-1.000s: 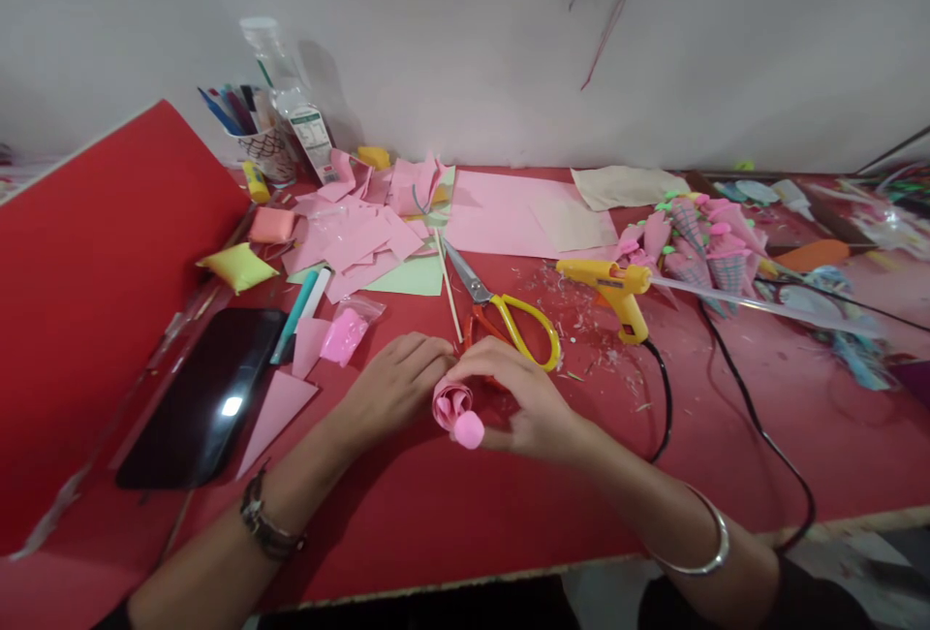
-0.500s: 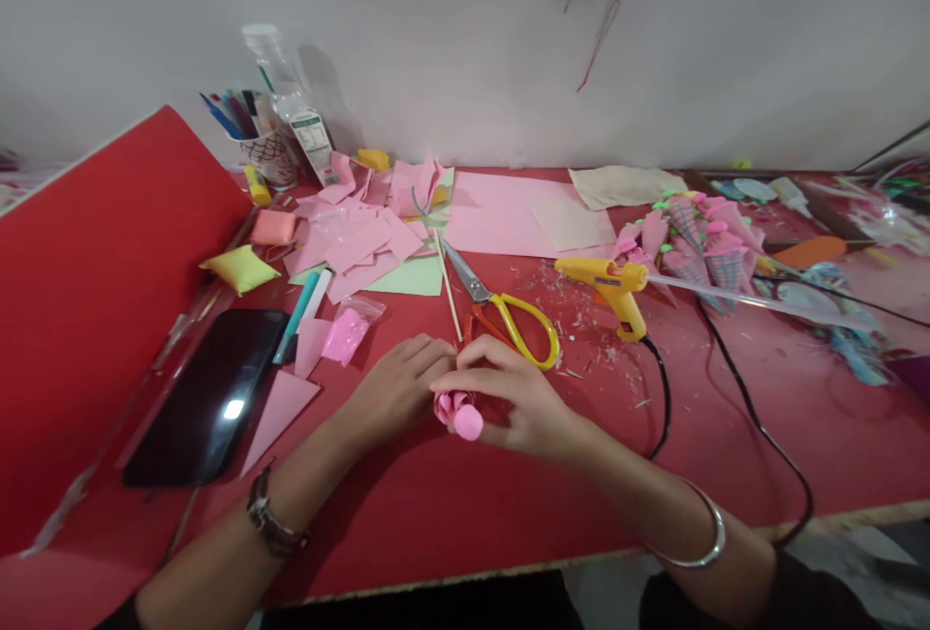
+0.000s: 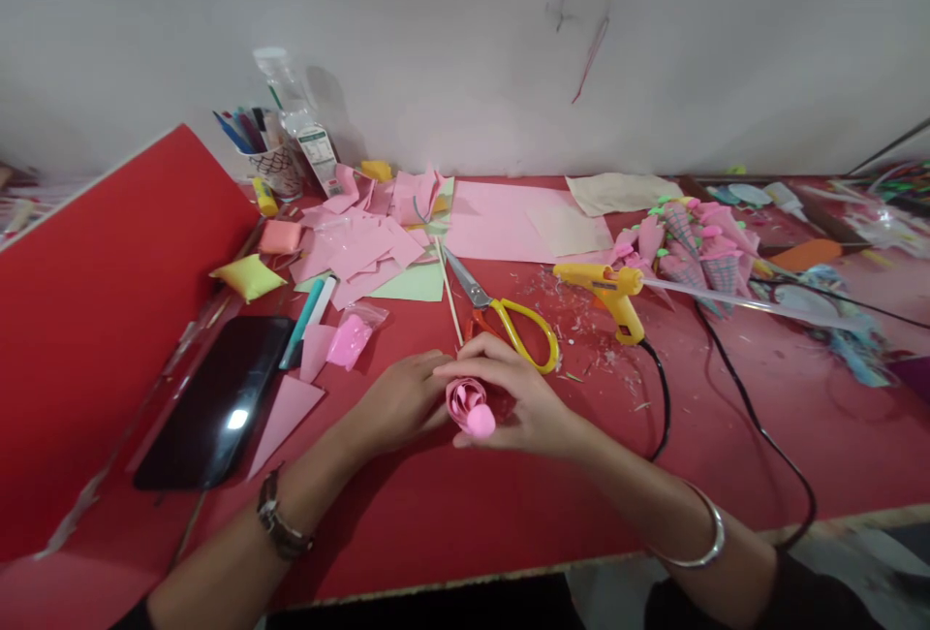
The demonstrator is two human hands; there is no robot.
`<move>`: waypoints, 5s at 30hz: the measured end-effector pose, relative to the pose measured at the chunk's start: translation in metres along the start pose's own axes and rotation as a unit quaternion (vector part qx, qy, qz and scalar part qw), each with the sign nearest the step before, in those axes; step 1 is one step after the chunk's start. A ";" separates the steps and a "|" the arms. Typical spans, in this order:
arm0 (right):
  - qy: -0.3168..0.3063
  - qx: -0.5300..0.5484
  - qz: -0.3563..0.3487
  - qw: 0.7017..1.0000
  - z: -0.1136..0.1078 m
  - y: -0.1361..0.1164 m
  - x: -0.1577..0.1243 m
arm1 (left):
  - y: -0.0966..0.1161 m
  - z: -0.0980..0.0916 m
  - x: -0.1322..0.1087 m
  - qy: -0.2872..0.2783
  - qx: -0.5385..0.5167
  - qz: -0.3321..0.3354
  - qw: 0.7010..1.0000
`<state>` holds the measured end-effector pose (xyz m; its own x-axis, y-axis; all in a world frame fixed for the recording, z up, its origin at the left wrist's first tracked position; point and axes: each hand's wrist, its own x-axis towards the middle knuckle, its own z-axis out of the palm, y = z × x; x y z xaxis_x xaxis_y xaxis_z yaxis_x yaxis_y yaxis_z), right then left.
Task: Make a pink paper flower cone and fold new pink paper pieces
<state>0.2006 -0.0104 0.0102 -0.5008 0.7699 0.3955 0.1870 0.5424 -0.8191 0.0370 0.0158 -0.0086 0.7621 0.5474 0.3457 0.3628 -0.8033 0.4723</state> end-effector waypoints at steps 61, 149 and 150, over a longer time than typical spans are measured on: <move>0.064 0.072 0.291 0.952 0.015 0.007 0.001 | -0.001 -0.006 0.000 0.352 -0.394 -0.273 0.804; 0.274 0.127 0.160 0.940 0.000 0.002 0.001 | 0.021 0.011 0.001 -0.002 0.022 -0.305 0.952; 0.277 0.098 0.144 0.945 0.000 0.001 0.000 | 0.021 0.011 0.001 0.003 0.005 -0.296 0.955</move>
<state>0.2006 -0.0095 0.0094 0.0759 0.9633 0.2574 0.0597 0.2533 -0.9655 0.0513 -0.0035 -0.0075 0.4187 0.9078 0.0254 0.7345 -0.3550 0.5783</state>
